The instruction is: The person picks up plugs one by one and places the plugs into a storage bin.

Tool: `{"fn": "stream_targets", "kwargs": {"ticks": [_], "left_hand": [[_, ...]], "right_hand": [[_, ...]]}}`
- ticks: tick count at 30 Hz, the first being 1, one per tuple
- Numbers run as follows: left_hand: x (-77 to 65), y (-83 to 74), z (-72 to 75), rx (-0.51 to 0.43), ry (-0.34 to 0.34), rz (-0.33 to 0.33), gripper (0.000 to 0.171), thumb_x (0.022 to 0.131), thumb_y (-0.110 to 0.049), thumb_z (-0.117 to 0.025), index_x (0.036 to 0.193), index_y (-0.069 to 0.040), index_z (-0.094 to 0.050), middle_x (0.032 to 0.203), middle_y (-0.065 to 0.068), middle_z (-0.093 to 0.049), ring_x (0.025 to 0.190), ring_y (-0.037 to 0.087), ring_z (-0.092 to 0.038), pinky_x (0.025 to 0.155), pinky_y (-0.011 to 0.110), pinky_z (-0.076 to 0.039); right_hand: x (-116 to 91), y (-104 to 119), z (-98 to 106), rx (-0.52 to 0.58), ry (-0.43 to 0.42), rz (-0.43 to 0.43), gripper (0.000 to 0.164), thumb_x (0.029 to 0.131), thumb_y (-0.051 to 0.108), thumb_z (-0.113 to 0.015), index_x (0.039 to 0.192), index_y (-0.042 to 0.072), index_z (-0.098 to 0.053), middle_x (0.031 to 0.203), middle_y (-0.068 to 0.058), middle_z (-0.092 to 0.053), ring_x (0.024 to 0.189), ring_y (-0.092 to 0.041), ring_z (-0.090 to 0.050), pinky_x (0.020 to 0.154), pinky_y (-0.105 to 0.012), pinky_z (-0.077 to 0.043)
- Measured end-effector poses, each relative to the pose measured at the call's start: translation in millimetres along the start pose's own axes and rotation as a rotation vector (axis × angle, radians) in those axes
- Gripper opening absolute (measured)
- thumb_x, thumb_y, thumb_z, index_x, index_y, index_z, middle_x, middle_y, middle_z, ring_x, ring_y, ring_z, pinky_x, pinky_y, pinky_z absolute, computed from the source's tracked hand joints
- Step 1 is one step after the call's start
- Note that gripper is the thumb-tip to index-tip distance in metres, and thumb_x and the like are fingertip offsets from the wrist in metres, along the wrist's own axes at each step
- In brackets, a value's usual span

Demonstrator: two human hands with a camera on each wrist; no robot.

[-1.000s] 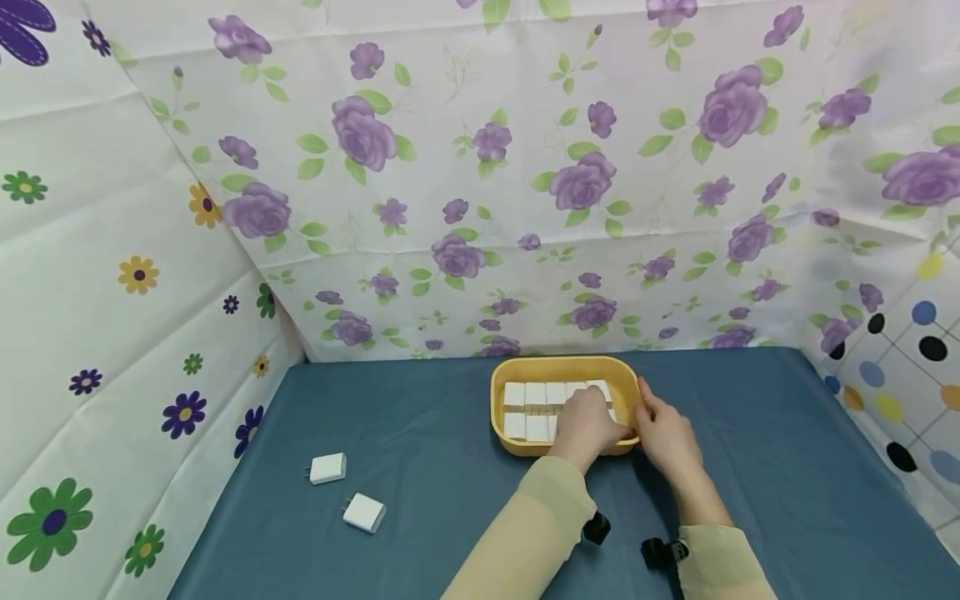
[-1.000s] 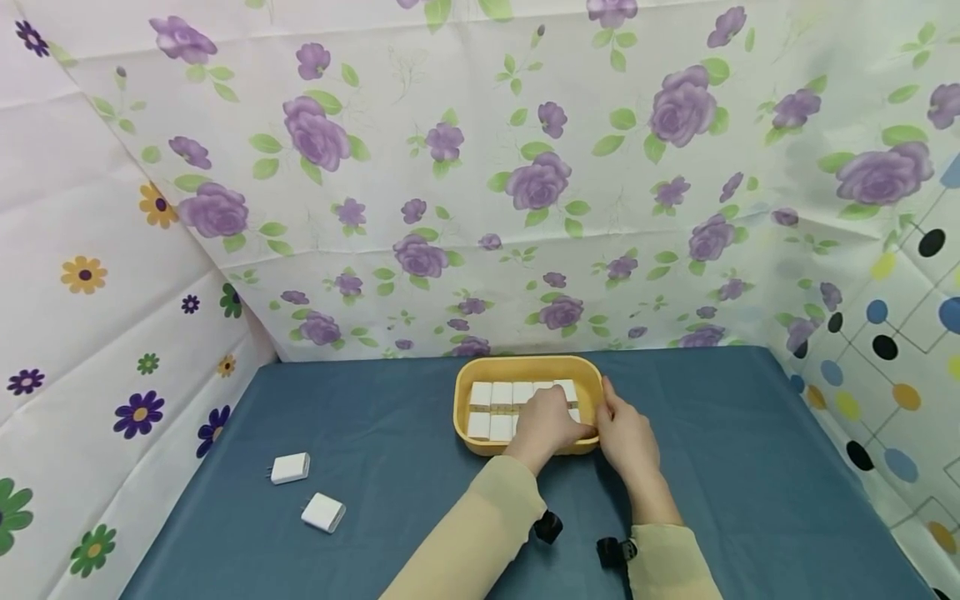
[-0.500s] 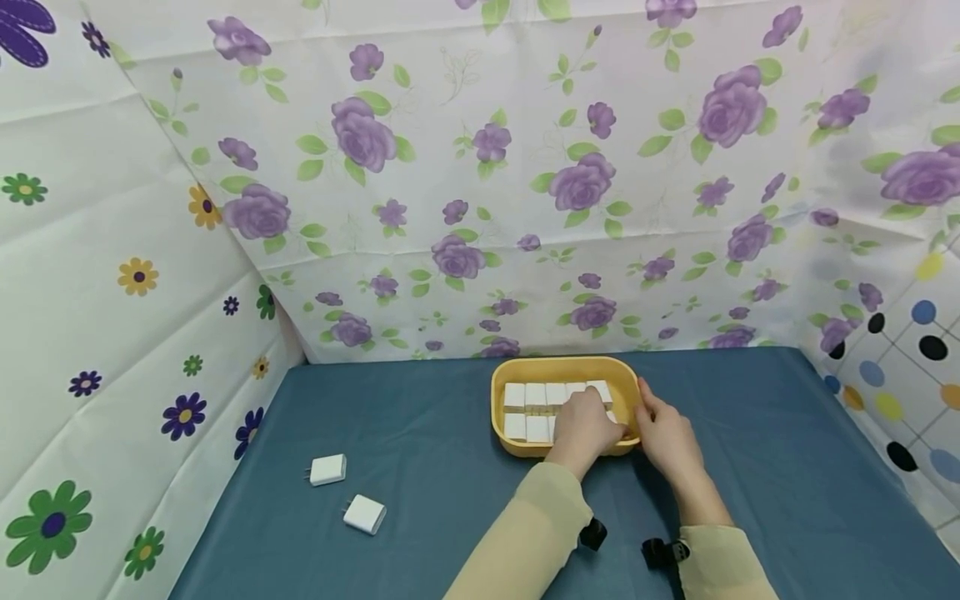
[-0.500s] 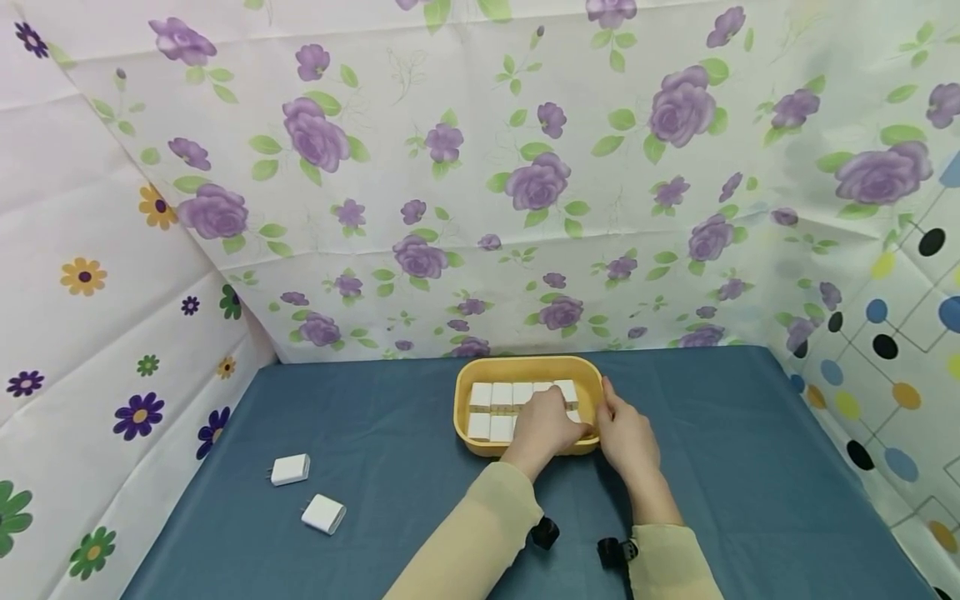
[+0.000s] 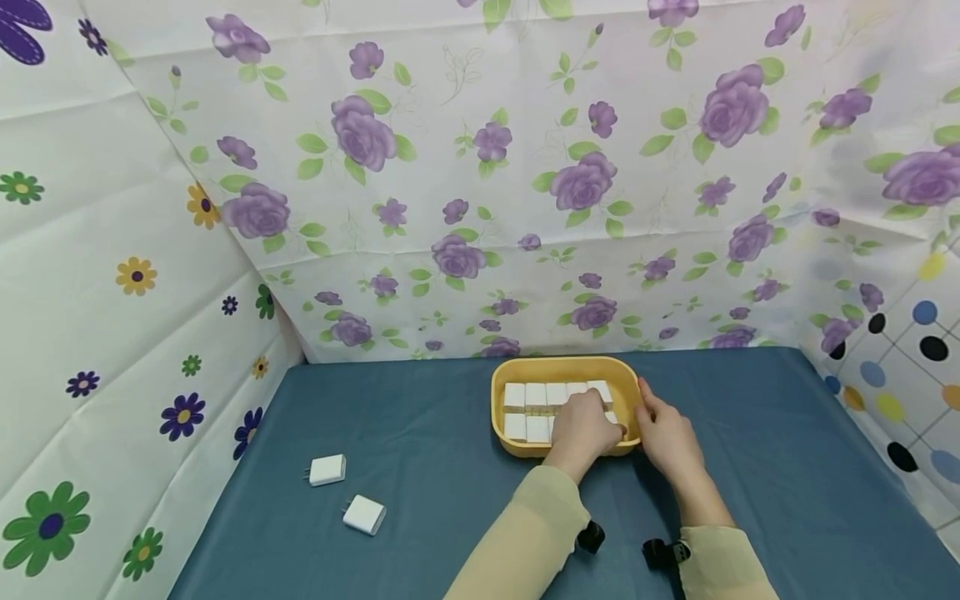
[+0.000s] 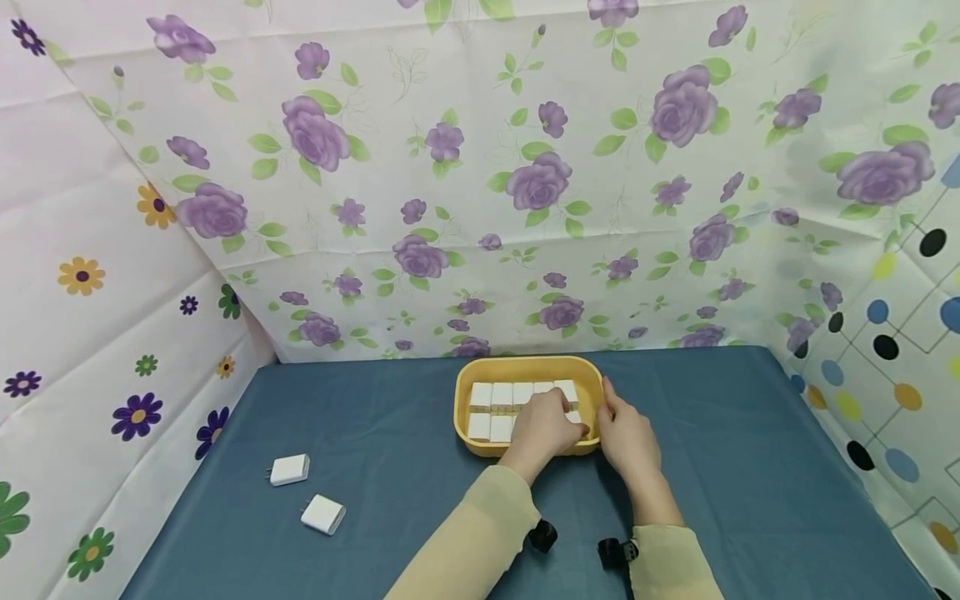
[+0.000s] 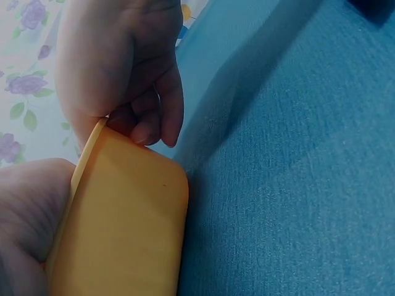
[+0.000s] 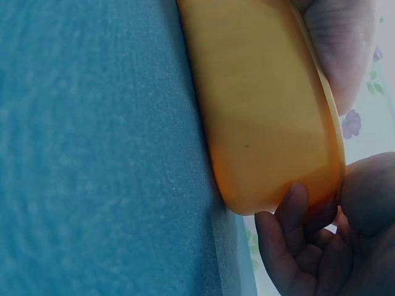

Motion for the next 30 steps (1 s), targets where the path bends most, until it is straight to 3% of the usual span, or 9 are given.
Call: {"fn": "stream_targets", "kwargs": {"ticks": [8,14,25,30], "left_hand": [[-3.0,0.1,-0.1,-0.007,-0.02,-0.001,0.031,0.083,-0.043,-0.077,0.1,-0.02,-0.067,0.083,-0.004,-0.063,0.066,0.016,-0.058,0.056,0.032,-0.048],[-4.7,-0.2,0.3,0.005,-0.068,-0.021,0.028,0.084,-0.041,-0.075,0.096,-0.02,-0.062,0.079,-0.004,-0.058,0.062,0.017,-0.055,0.052,0.033,-0.044],[-7.0,0.8,-0.8,0.041,-0.15,-0.114,0.018,0.091,-0.037,-0.068,0.101,-0.022,-0.063,0.084,-0.006,-0.058,0.062,0.013,-0.053,0.053,0.029,-0.043],[-9.5,2.2,2.0,0.029,-0.217,-0.224,0.008,0.095,-0.033,-0.066,0.095,-0.025,-0.064,0.082,-0.01,-0.056,0.063,0.007,-0.051,0.054,0.024,-0.042]], "right_hand": [[0.0,0.4,-0.5,0.007,0.002,0.0,0.055,0.106,0.035,-0.039,0.159,0.029,-0.024,0.081,-0.008,-0.062,0.055,-0.018,-0.057,0.055,-0.035,-0.045],[0.5,-0.1,-1.2,0.007,0.006,-0.008,0.055,0.106,0.037,-0.038,0.159,0.029,-0.024,0.082,-0.008,-0.064,0.055,-0.018,-0.057,0.054,-0.035,-0.045],[0.9,-1.0,-1.7,0.015,0.002,-0.006,0.054,0.107,0.038,-0.037,0.159,0.029,-0.024,0.091,-0.011,-0.067,0.054,-0.019,-0.056,0.053,-0.036,-0.044],[1.6,-1.1,-1.8,0.006,0.003,-0.004,0.055,0.106,0.036,-0.038,0.159,0.027,-0.025,0.086,-0.01,-0.065,0.054,-0.019,-0.055,0.053,-0.035,-0.044]]}}
Point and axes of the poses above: each hand's wrist, its own x-axis towards the middle knuckle, its own z-axis out of the back of the hand, y = z × x, the point moved 2 cm from there along x, towards the middle knuckle
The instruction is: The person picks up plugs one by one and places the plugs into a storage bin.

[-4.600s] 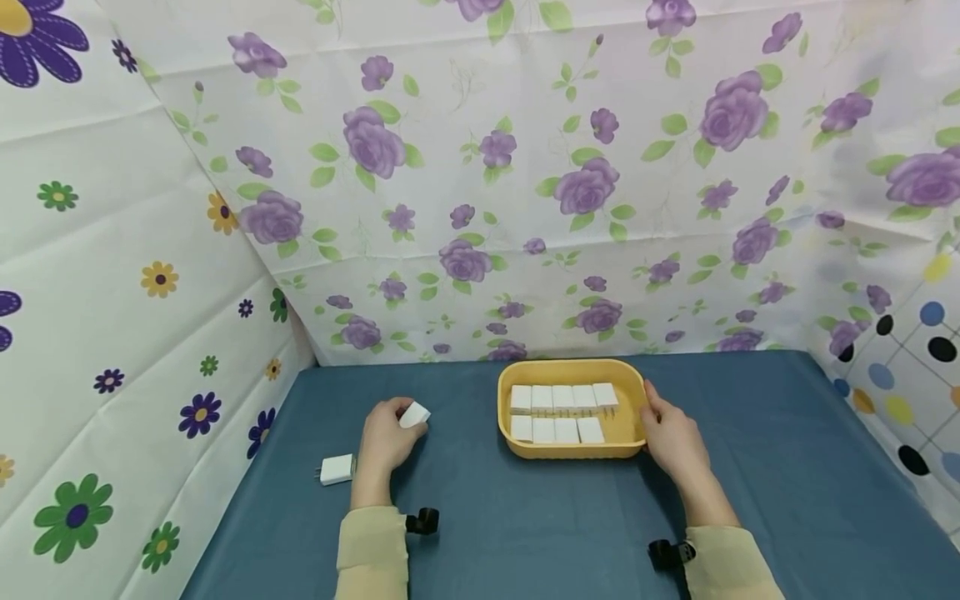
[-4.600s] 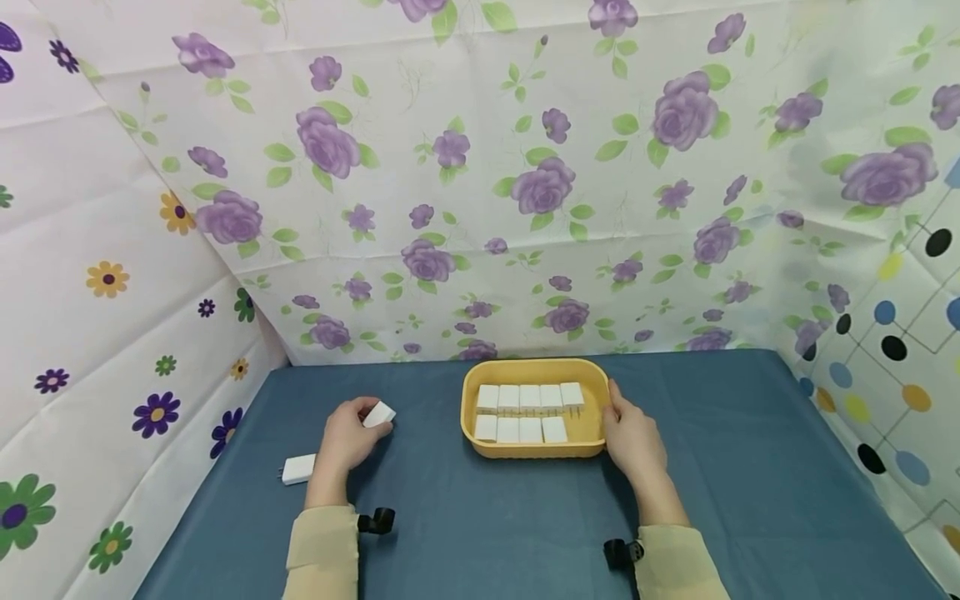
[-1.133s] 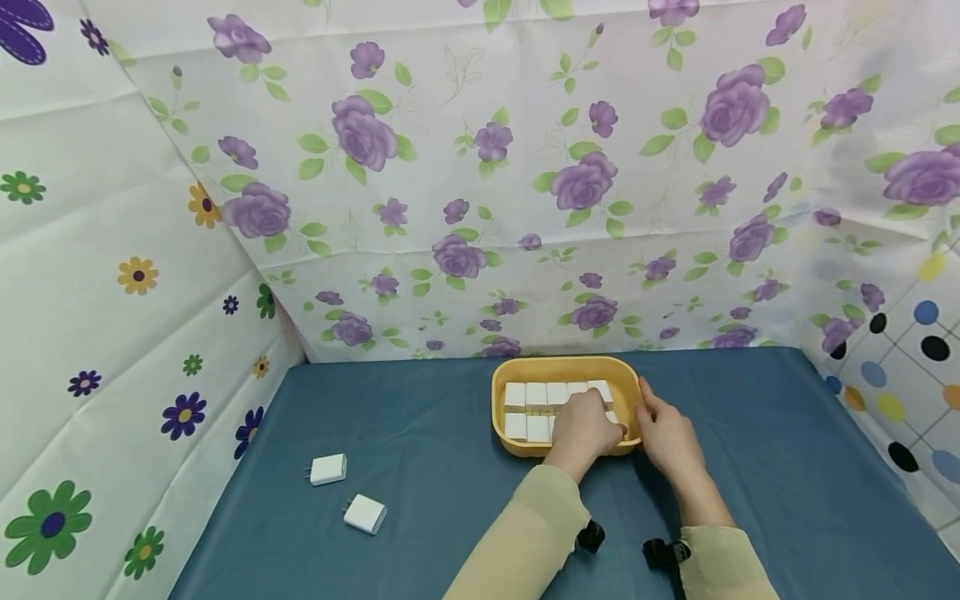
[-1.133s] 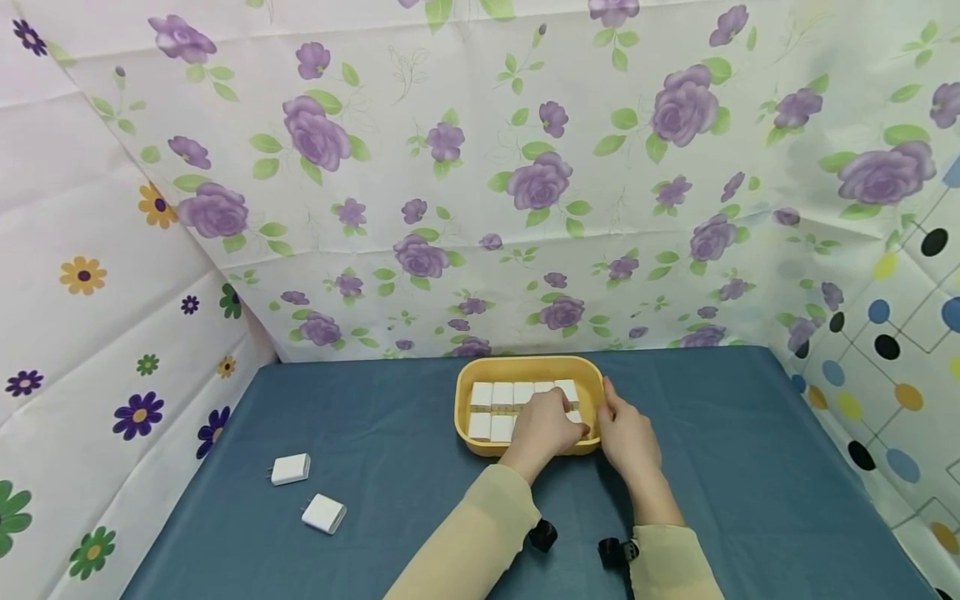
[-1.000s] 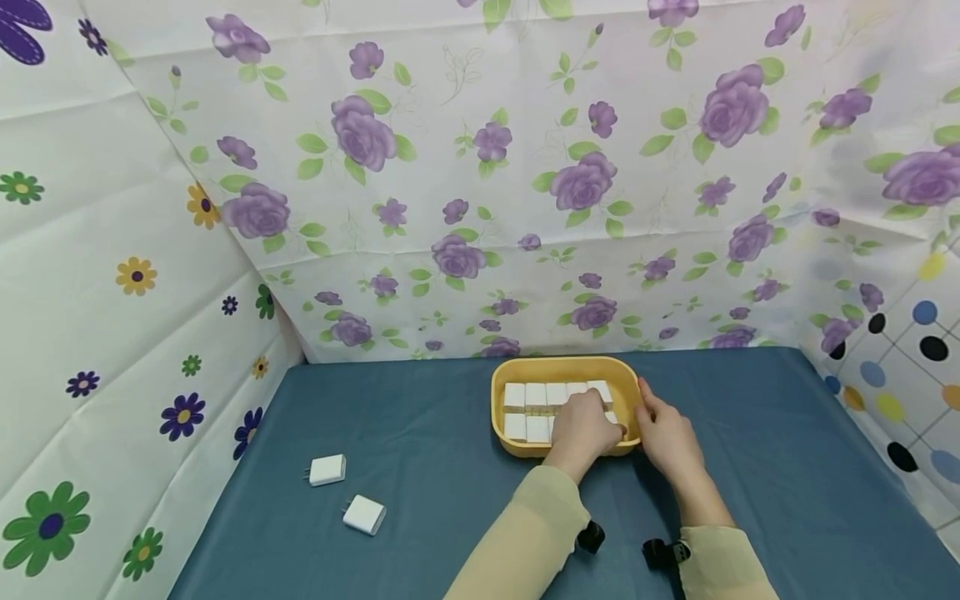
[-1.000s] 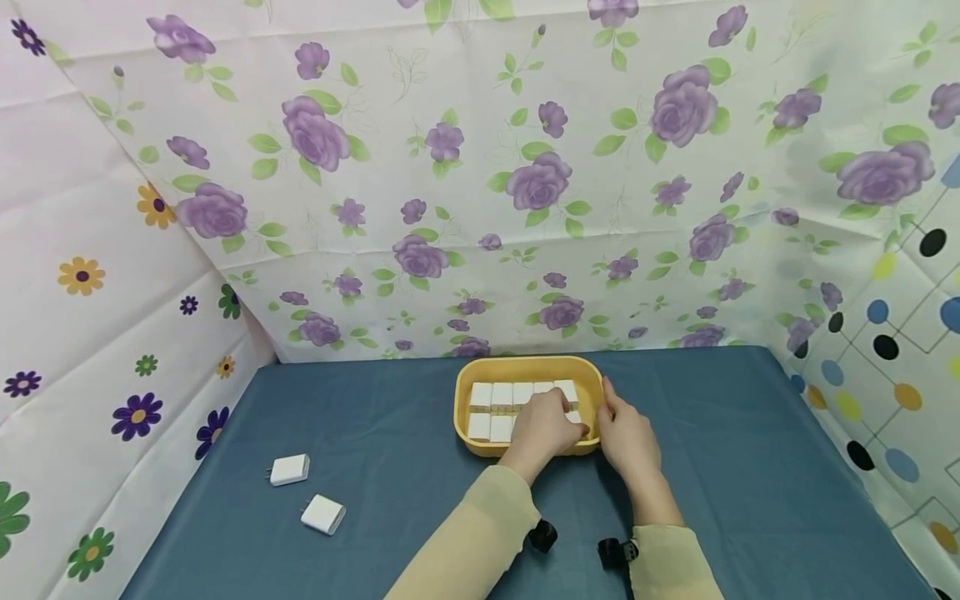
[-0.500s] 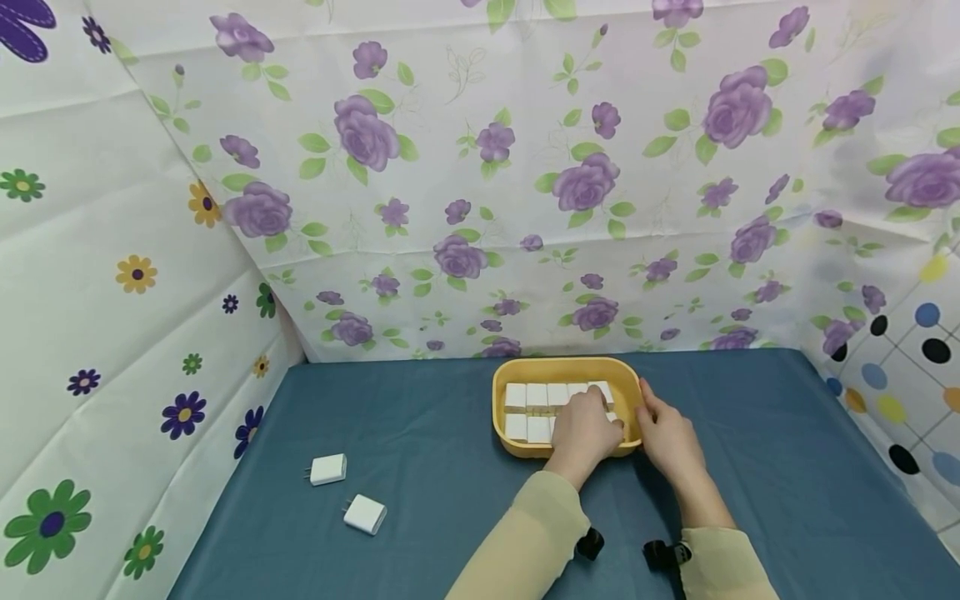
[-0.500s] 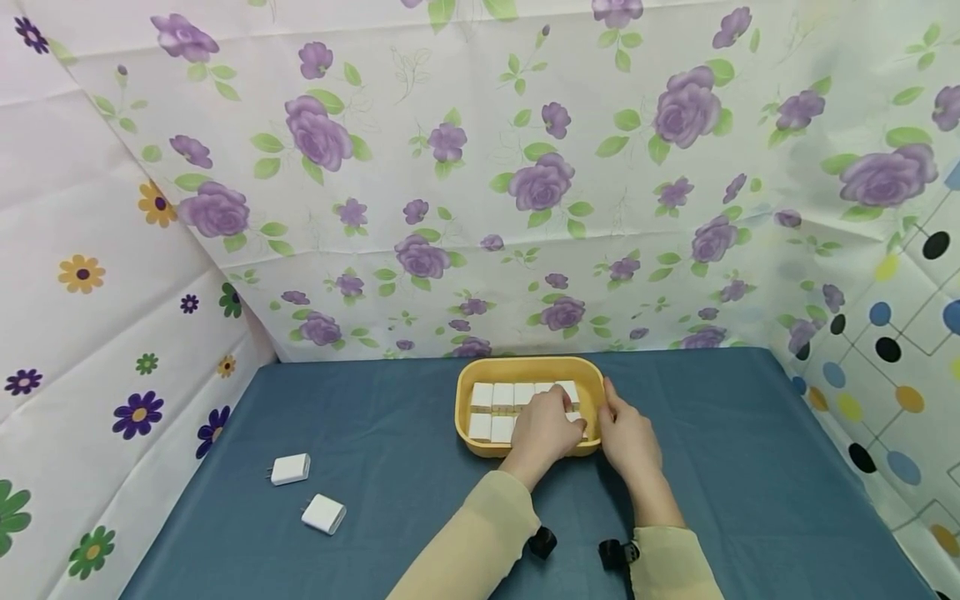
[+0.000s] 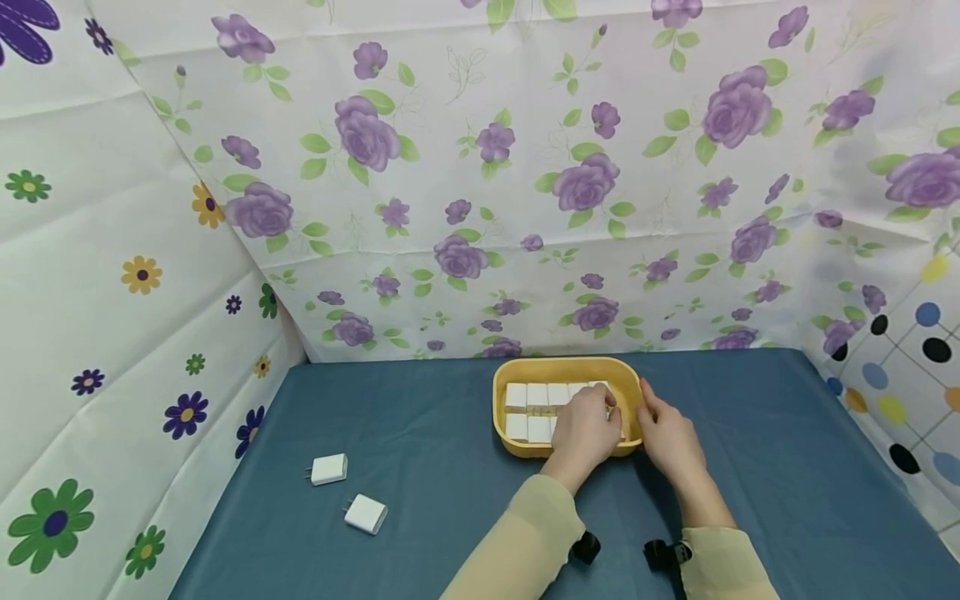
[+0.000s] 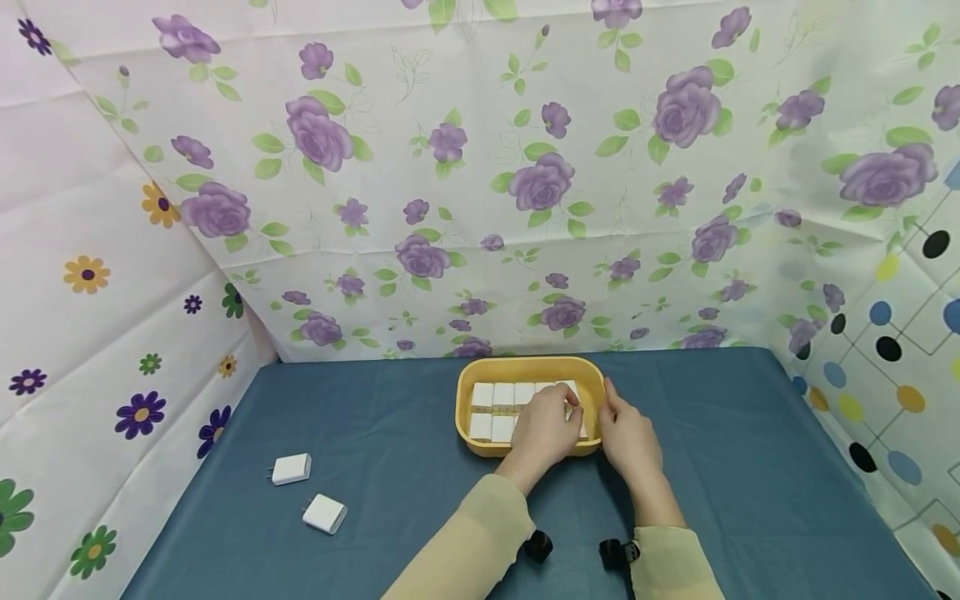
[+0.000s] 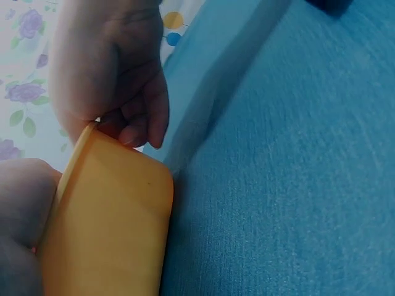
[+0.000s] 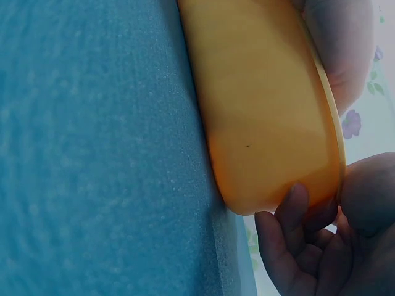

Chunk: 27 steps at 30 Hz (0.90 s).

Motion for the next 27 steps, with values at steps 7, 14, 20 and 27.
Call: {"fn": "stream_targets", "kwargs": {"ticks": [7,14,20,27], "left_hand": [[-7.3,6.5,10.3,-0.198,-0.093,-0.148,0.007,0.095,-0.028,-0.067,0.089,-0.026,-0.066,0.075,-0.013,-0.048,0.062,0.002,-0.045,0.052,0.019,-0.038],[-21.6,27.0,34.3,-0.296,-0.155,-0.198,0.008,0.094,-0.028,-0.069,0.088,-0.025,-0.066,0.083,-0.005,-0.057,0.069,0.003,-0.045,0.062,0.019,-0.04],[-32.4,52.9,70.0,-0.362,-0.205,-0.182,0.006,0.094,-0.025,-0.069,0.089,-0.023,-0.067,0.083,-0.005,-0.057,0.067,0.007,-0.048,0.061,0.023,-0.041],[-47.8,95.4,119.2,-0.335,-0.224,-0.146,0.006,0.096,-0.027,-0.067,0.096,-0.022,-0.07,0.086,-0.007,-0.058,0.069,0.008,-0.051,0.062,0.028,-0.045]], "right_hand": [[1.9,0.1,0.2,-0.007,-0.003,-0.004,0.055,0.106,0.036,-0.037,0.159,0.029,-0.024,0.094,-0.013,-0.066,0.056,-0.019,-0.057,0.055,-0.035,-0.045],[-0.7,0.5,-0.4,0.004,0.019,-0.02,0.055,0.107,0.038,-0.036,0.159,0.032,-0.021,0.124,-0.022,-0.063,0.059,-0.018,-0.058,0.056,-0.035,-0.045],[-3.1,2.3,0.8,0.003,0.037,-0.032,0.055,0.107,0.038,-0.036,0.159,0.032,-0.019,0.141,-0.024,-0.052,0.062,-0.021,-0.057,0.056,-0.035,-0.045],[-3.6,5.0,1.4,0.01,0.041,-0.022,0.054,0.107,0.038,-0.035,0.159,0.03,-0.021,0.143,-0.024,-0.051,0.066,-0.02,-0.059,0.058,-0.034,-0.047]]}}
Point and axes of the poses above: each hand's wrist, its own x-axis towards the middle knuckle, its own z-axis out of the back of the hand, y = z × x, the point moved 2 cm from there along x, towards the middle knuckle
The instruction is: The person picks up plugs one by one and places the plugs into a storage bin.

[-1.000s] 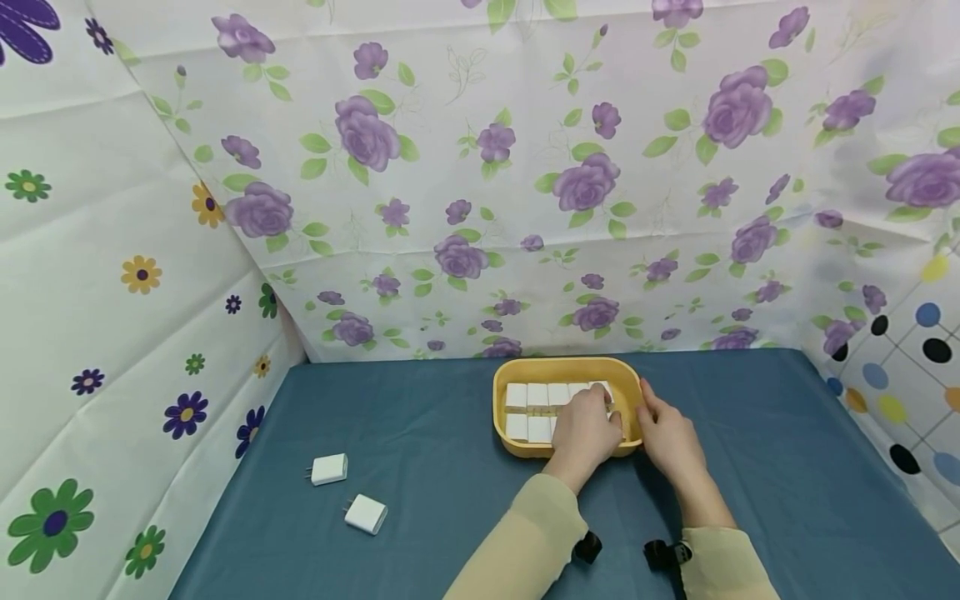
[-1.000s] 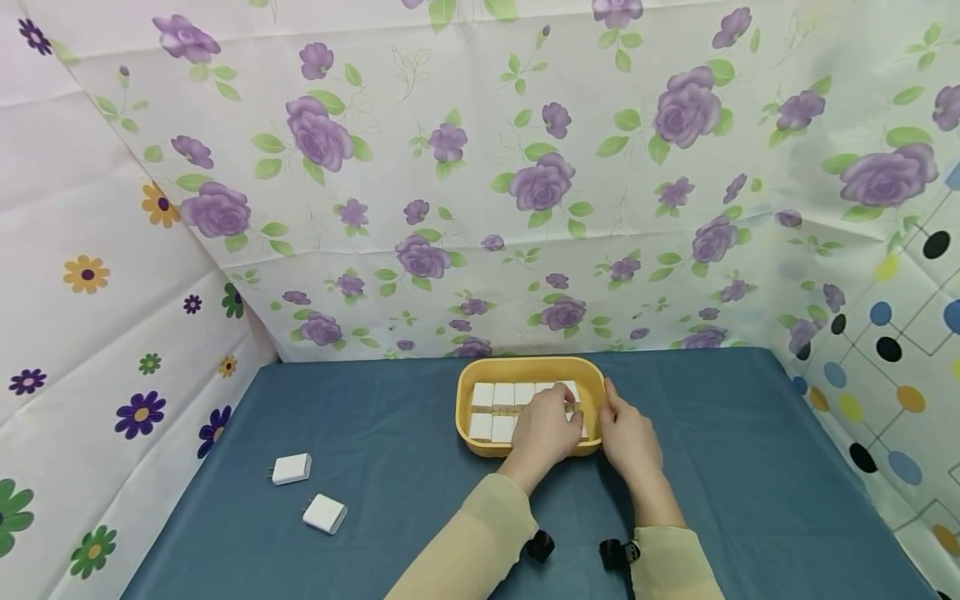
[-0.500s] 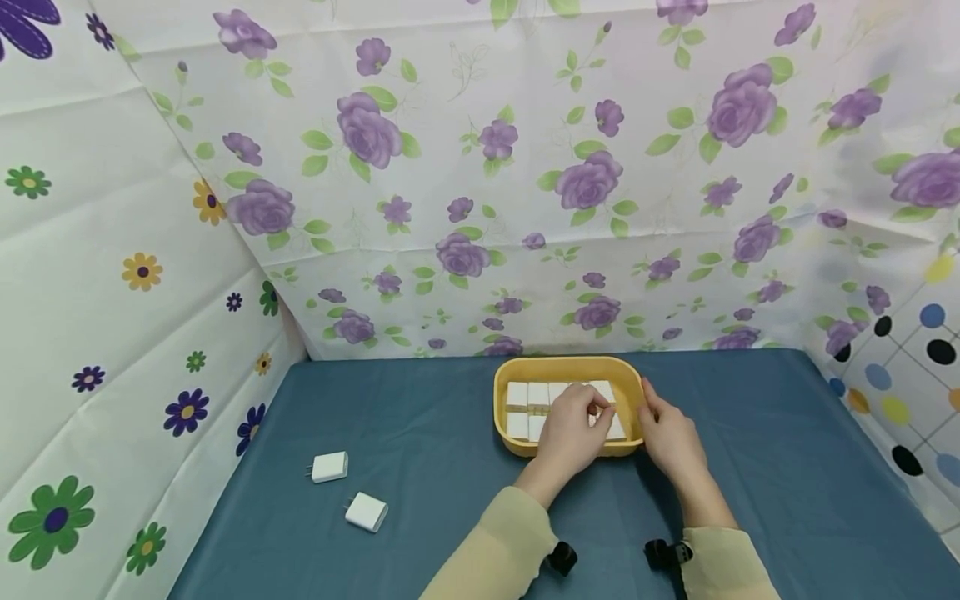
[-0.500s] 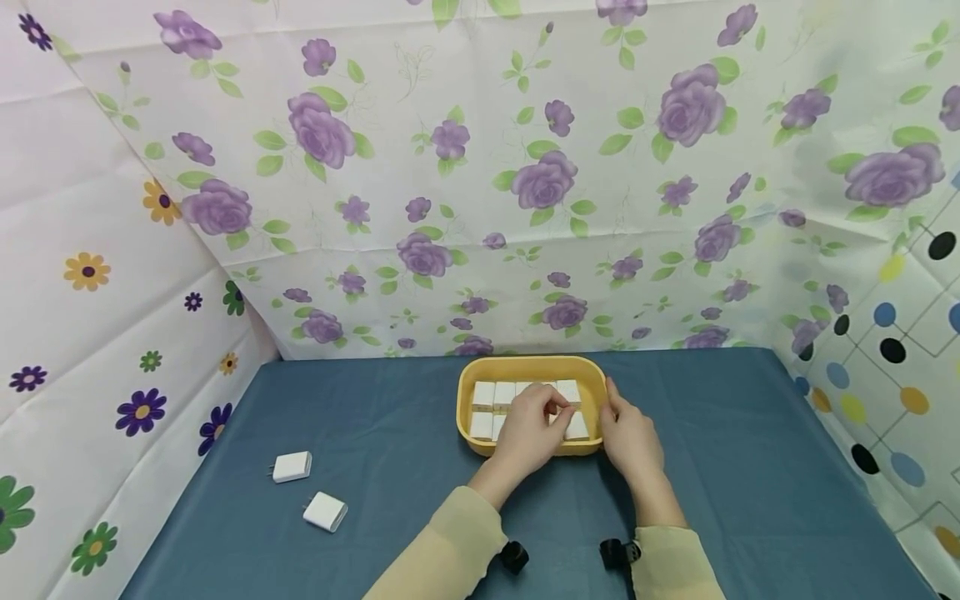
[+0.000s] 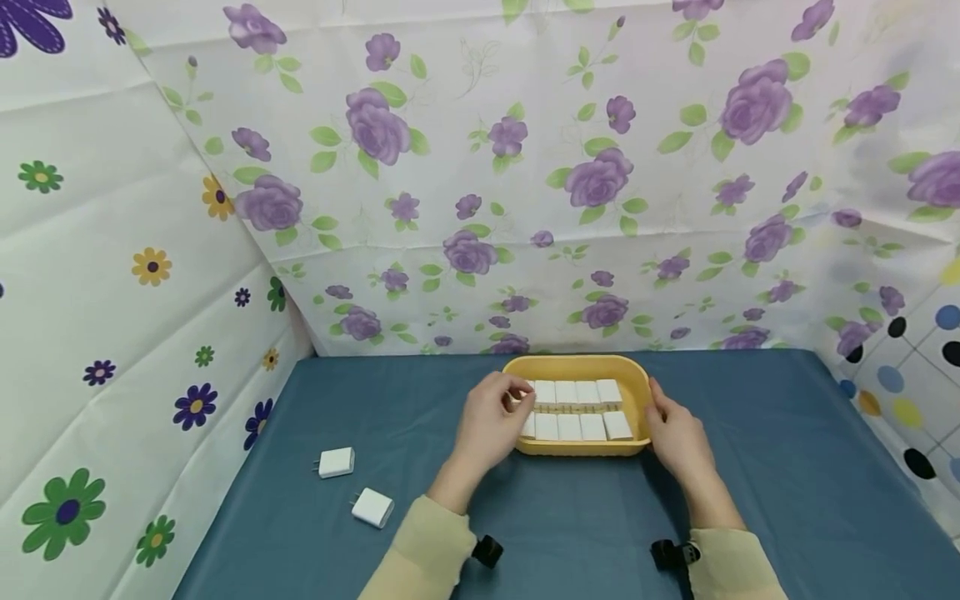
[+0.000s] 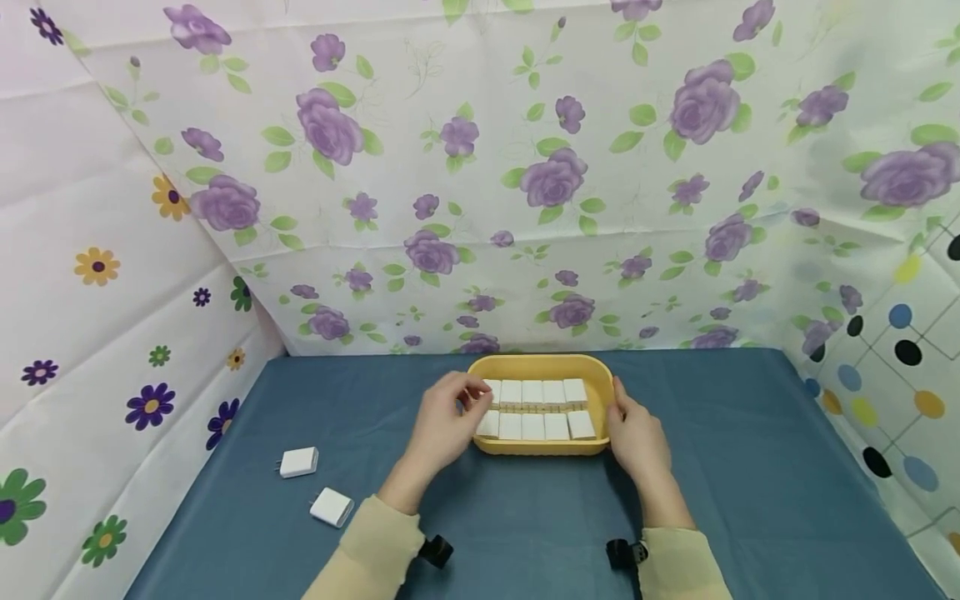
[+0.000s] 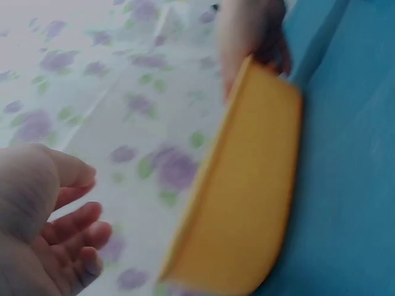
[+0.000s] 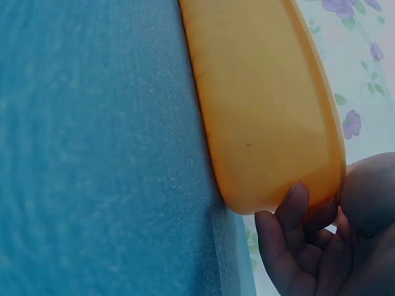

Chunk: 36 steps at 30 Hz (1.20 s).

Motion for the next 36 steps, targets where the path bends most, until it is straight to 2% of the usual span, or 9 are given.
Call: {"fn": "stream_targets", "kwargs": {"ticks": [6,12,17,22,27,30,36], "left_hand": [[-9.2,25.3,51.4,0.051,-0.029,0.055,0.009,0.094,-0.024,-0.069,0.101,-0.019,-0.073,0.09,-0.008,-0.06,0.076,0.013,-0.057,0.066,0.033,-0.046],[-27.1,57.9,101.7,0.133,-0.004,0.132,0.018,0.094,-0.023,-0.07,0.111,-0.018,-0.072,0.102,0.0,-0.065,0.09,0.021,-0.061,0.072,0.039,-0.047],[-35.2,79.5,141.1,0.25,0.072,0.208,0.035,0.092,-0.021,-0.073,0.125,-0.011,-0.068,0.116,0.009,-0.063,0.106,0.029,-0.059,0.085,0.048,-0.047],[-45.5,96.4,172.9,0.373,0.228,0.336,0.052,0.089,-0.012,-0.074,0.138,-0.006,-0.058,0.135,0.022,-0.053,0.124,0.043,-0.048,0.097,0.06,-0.04],[-56.4,110.4,192.0,0.414,0.348,0.447,0.056,0.083,-0.003,-0.073,0.137,-0.004,-0.058,0.139,0.029,-0.047,0.128,0.051,-0.04,0.098,0.066,-0.036],[-60.2,117.7,195.7,0.406,0.378,0.489,0.058,0.08,0.0,-0.072,0.136,-0.002,-0.059,0.137,0.031,-0.047,0.126,0.052,-0.042,0.096,0.066,-0.037],[-64.0,126.7,194.0,0.395,0.407,0.53,0.057,0.076,0.005,-0.072,0.131,-0.001,-0.061,0.128,0.029,-0.056,0.118,0.047,-0.051,0.093,0.063,-0.041]], "right_hand": [[0.3,-1.1,0.7,0.002,0.0,-0.005,0.054,0.107,0.038,-0.034,0.159,0.031,-0.02,0.142,-0.024,-0.052,0.061,-0.019,-0.058,0.057,-0.035,-0.046],[2.8,-2.0,-1.8,-0.003,-0.005,-0.005,0.054,0.107,0.038,-0.035,0.159,0.032,-0.02,0.14,-0.023,-0.054,0.062,-0.019,-0.059,0.058,-0.035,-0.046],[3.0,-1.2,-2.0,0.007,-0.006,-0.01,0.054,0.107,0.038,-0.035,0.158,0.034,-0.019,0.138,-0.022,-0.055,0.062,-0.02,-0.059,0.057,-0.035,-0.046],[2.6,-0.4,-1.5,0.012,-0.001,-0.02,0.054,0.107,0.038,-0.035,0.158,0.034,-0.02,0.137,-0.022,-0.056,0.061,-0.02,-0.059,0.057,-0.035,-0.046],[2.1,-0.7,0.3,0.012,-0.005,-0.022,0.054,0.107,0.037,-0.035,0.158,0.034,-0.02,0.14,-0.022,-0.054,0.061,-0.02,-0.058,0.057,-0.035,-0.046],[2.3,-1.6,0.5,0.014,-0.003,-0.025,0.054,0.107,0.038,-0.035,0.158,0.034,-0.02,0.139,-0.022,-0.055,0.061,-0.02,-0.058,0.057,-0.035,-0.046],[3.3,-4.3,0.6,0.013,-0.002,-0.035,0.054,0.106,0.038,-0.035,0.158,0.035,-0.019,0.143,-0.021,-0.051,0.061,-0.02,-0.059,0.056,-0.035,-0.046]]}}
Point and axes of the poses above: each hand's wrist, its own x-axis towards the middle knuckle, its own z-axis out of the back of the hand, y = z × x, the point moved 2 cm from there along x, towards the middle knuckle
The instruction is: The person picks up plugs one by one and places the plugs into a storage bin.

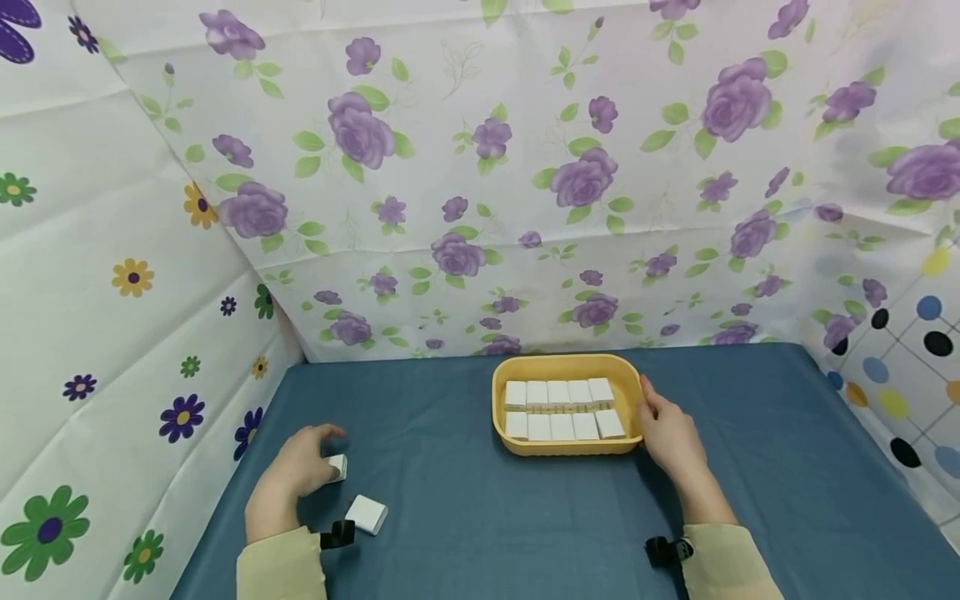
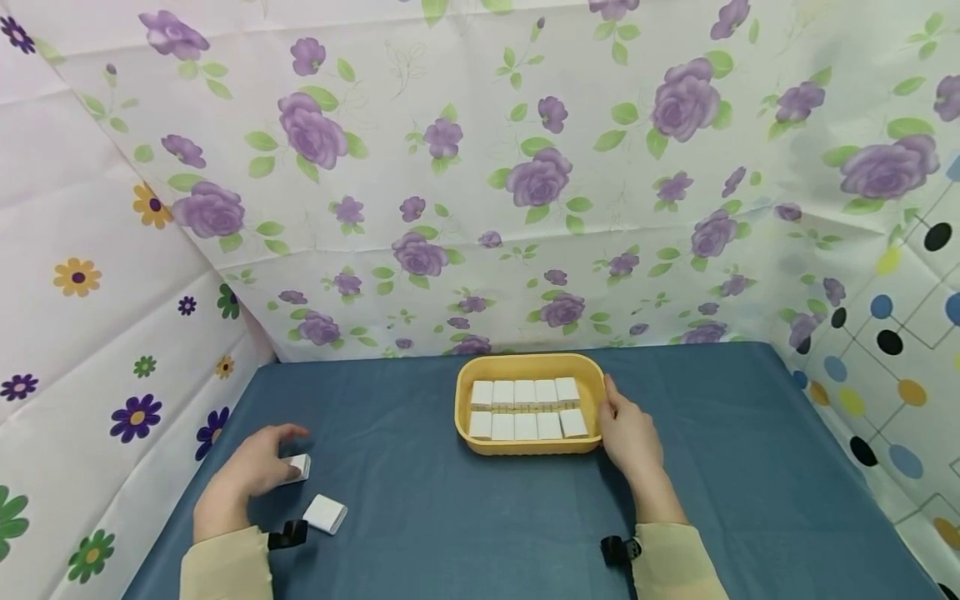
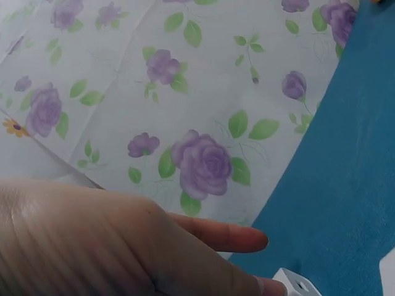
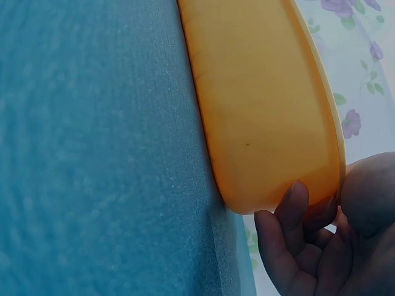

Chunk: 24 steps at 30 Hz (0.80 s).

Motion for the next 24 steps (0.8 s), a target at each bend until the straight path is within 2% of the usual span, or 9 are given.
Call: {"fn": "stream_targets", "kwargs": {"ticks": [4,8,11,14,20,24], "left_hand": [[-0.2,0.9,-2.5,-0.018,0.015,0.02,0.055,0.075,0.007,-0.07,0.129,-0.001,-0.062,0.124,0.027,-0.058,0.112,0.043,-0.054,0.09,0.06,-0.044],[-0.8,0.6,-3.8,-0.035,0.032,0.037,0.054,0.075,0.01,-0.069,0.128,-0.001,-0.062,0.124,0.027,-0.058,0.108,0.04,-0.056,0.088,0.058,-0.046],[-0.8,1.7,-5.0,-0.038,0.039,0.051,0.054,0.076,0.011,-0.067,0.129,-0.001,-0.062,0.125,0.027,-0.058,0.108,0.04,-0.056,0.088,0.058,-0.046],[-0.1,3.9,-6.2,-0.039,0.042,0.064,0.054,0.076,0.013,-0.064,0.128,-0.002,-0.063,0.125,0.027,-0.058,0.108,0.04,-0.055,0.088,0.058,-0.046],[1.9,8.8,-8.9,-0.039,0.044,0.089,0.055,0.074,0.014,-0.061,0.127,-0.003,-0.064,0.124,0.027,-0.058,0.105,0.039,-0.055,0.088,0.06,-0.045],[2.3,9.6,-10.0,-0.041,0.045,0.1,0.053,0.075,0.014,-0.062,0.126,-0.003,-0.064,0.122,0.026,-0.059,0.101,0.037,-0.056,0.086,0.059,-0.047]], "right_hand": [[0.2,0.0,-0.2,0.004,0.0,0.005,0.054,0.106,0.038,-0.035,0.158,0.034,-0.019,0.141,-0.022,-0.053,0.06,-0.021,-0.058,0.056,-0.036,-0.045],[0.0,-0.3,-0.6,0.005,-0.002,0.005,0.054,0.106,0.039,-0.035,0.158,0.034,-0.019,0.122,-0.019,-0.064,0.059,-0.02,-0.058,0.055,-0.036,-0.045],[-0.2,-0.3,-0.3,0.005,-0.005,0.007,0.054,0.106,0.039,-0.035,0.158,0.034,-0.02,0.113,-0.017,-0.066,0.059,-0.021,-0.058,0.055,-0.036,-0.045],[0.0,-0.1,-0.3,0.003,-0.005,0.01,0.055,0.106,0.039,-0.036,0.158,0.034,-0.02,0.121,-0.019,-0.064,0.059,-0.02,-0.058,0.055,-0.036,-0.045],[0.2,0.7,-0.5,0.002,-0.002,0.013,0.055,0.107,0.037,-0.036,0.159,0.032,-0.019,0.143,-0.023,-0.051,0.062,-0.019,-0.058,0.057,-0.034,-0.047],[-0.3,0.5,-0.8,0.001,-0.006,0.012,0.055,0.107,0.037,-0.036,0.159,0.033,-0.02,0.138,-0.022,-0.056,0.061,-0.019,-0.058,0.056,-0.034,-0.047]]}}
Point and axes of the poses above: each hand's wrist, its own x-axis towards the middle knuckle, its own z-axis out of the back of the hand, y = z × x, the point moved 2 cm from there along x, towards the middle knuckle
